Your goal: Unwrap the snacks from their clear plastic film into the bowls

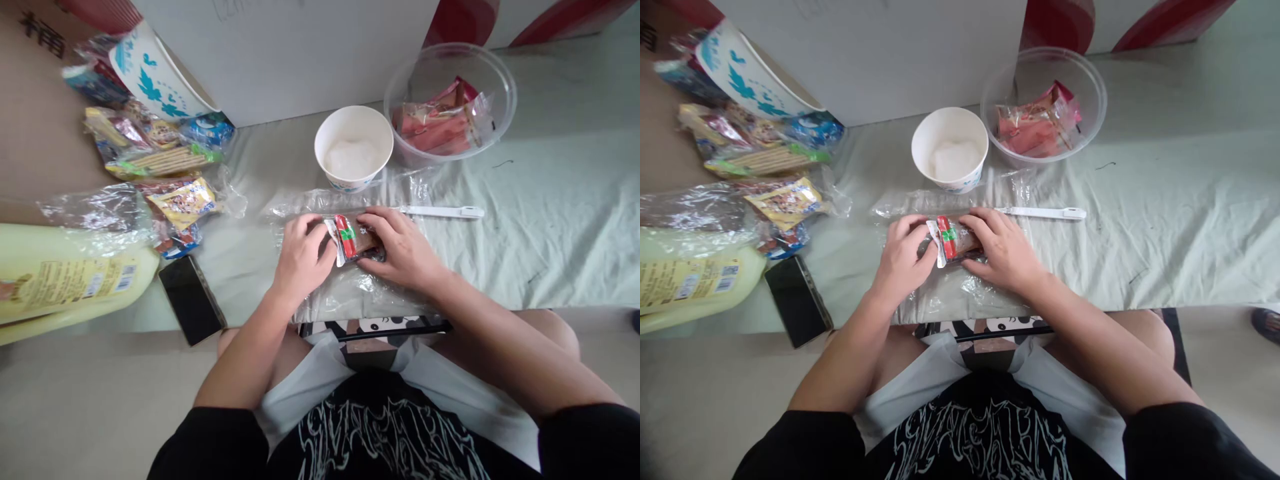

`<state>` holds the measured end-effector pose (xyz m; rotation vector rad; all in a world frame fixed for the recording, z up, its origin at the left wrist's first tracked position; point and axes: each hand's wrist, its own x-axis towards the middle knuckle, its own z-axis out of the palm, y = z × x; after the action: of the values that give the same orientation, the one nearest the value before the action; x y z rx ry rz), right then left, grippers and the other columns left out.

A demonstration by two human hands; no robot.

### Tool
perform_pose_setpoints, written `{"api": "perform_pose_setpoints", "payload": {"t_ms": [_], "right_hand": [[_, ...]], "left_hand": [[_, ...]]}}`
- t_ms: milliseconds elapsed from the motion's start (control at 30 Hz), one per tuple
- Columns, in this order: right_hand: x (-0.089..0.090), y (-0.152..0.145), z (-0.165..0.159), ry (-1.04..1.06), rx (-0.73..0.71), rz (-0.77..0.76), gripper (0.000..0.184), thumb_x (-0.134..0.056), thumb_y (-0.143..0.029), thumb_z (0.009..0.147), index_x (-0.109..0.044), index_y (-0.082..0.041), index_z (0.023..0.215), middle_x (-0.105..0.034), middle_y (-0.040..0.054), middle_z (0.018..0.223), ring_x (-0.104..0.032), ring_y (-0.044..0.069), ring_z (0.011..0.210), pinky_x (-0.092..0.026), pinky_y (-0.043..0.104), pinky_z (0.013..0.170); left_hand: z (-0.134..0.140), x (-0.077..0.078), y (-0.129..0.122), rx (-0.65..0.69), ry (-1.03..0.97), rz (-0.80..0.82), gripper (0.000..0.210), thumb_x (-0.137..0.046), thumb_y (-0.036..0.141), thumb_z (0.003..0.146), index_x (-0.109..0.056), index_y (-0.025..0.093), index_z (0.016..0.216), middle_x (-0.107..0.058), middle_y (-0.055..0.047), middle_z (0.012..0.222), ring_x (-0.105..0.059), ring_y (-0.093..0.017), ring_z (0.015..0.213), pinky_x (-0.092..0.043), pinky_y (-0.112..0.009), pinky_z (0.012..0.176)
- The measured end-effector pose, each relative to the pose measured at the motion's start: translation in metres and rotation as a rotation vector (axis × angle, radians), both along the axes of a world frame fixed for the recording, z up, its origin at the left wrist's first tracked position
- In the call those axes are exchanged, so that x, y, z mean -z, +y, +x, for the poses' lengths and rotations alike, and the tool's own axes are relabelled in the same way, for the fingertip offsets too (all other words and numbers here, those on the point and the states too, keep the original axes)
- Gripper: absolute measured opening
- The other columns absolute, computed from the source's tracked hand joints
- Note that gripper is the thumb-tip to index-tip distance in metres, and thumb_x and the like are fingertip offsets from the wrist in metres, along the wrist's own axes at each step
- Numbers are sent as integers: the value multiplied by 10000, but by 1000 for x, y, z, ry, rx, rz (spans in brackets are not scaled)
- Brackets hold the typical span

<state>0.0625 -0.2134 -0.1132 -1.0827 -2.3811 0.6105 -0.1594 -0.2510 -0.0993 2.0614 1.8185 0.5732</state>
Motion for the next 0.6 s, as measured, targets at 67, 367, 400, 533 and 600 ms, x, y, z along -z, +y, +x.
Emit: {"api": "perform_pose_setpoints", "payload": {"t_ms": [67, 367, 400, 533, 600], "right_hand": [[-1, -1, -2, -19, 11, 8, 640, -705, -324, 827, -476, -226, 1417, -581, 170, 1417, -585, 374, 1281, -501, 574, 1078], [-8, 0, -4, 75, 118, 35, 551, -602, -236, 831, -524, -227, 1376, -671, 143, 1337, -660, 338, 1200, -575, 527, 999], [-9, 2, -1, 97, 150, 13, 528, -586, -237, 842, -542, -239, 1368, -690, 131, 1314, -683, 327, 1161, -592, 515, 961], [-10, 5, 19, 216, 370, -61, 382, -568, -325, 890, -644, -244, 1255, -752, 108, 1111, -728, 320, 1004, -611, 516, 865], [-10, 3, 29, 321, 428, -66, 342, -477, -357, 943, -655, -235, 1208, -739, 115, 1071, -701, 330, 1102, -570, 561, 976]], "left_hand": [[2, -5, -1, 26, -8, -37, 261, -492, 322, 1002, -679, 184, 1119, -588, -128, 1300, -542, -292, 1212, -467, -506, 1110], [7, -11, -4, 77, 52, -174, 485, -518, 467, 1006, -557, 296, 1458, -527, -140, 1427, -470, -345, 1335, -431, -577, 1094], [8, -11, -4, 79, 74, -184, 499, -560, 447, 986, -558, 290, 1459, -526, -143, 1430, -463, -351, 1347, -431, -573, 1097], [11, -12, -4, 84, 145, -211, 484, -657, 357, 922, -620, 263, 1395, -518, -140, 1457, -442, -358, 1383, -419, -551, 1126], [12, -12, -4, 75, 155, -211, 464, -653, 335, 922, -628, 267, 1380, -515, -132, 1468, -438, -354, 1391, -418, -545, 1131]]}}
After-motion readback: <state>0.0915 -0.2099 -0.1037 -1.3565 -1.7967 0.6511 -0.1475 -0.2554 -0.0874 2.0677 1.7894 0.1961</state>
